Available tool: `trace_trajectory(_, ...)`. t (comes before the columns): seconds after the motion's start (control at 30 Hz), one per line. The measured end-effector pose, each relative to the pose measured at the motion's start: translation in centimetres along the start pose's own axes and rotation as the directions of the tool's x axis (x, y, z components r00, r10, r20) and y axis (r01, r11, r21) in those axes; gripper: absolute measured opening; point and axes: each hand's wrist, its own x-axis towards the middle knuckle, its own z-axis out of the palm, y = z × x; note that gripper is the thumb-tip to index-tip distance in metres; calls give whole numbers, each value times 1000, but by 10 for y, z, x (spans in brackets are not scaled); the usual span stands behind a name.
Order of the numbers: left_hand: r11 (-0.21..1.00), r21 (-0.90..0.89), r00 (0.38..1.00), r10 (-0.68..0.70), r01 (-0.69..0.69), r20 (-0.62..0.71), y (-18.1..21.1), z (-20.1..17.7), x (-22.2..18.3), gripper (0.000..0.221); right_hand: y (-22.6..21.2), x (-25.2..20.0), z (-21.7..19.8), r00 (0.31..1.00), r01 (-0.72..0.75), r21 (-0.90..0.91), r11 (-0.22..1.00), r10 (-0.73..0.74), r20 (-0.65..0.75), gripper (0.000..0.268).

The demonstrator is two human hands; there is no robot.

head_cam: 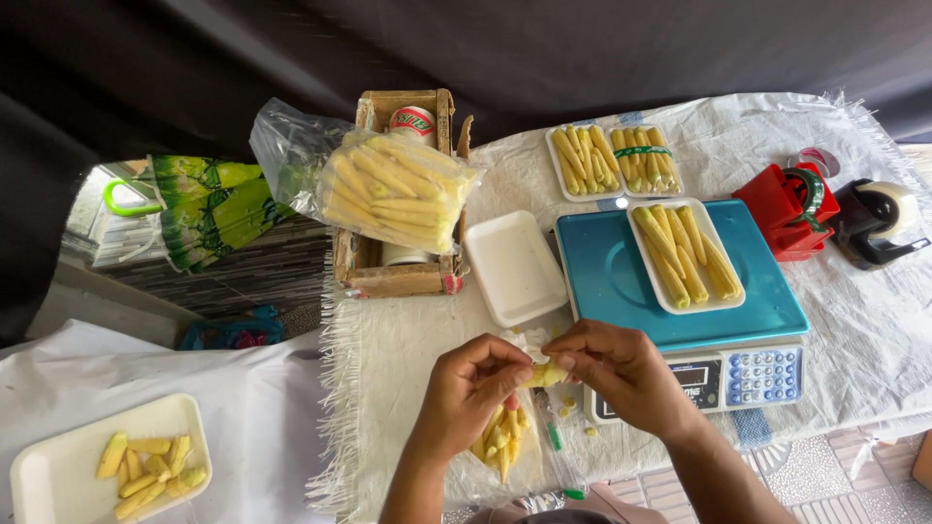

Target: Trimming and packing baby corn into trays using a knife and a digital scale for weighing.

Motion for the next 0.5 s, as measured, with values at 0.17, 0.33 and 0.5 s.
trace_trajectory(0.17, 991, -120, 997, 57, -51, 43, -10, -4, 0, 20, 13, 1, 3, 993, -118, 212, 970, 120, 5, 22)
trace_trajectory(0.33, 983, -171, 997, 66, -71, -33, -13, -6, 0, 23, 21, 3, 7, 974, -194, 305, 932, 220, -52, 15)
trace_trajectory(0.5, 990, -75, 988, 112, -121, -107, -10, -5, -2, 24, 47, 6, 17, 947, -321, -254, 912, 309, -89, 28)
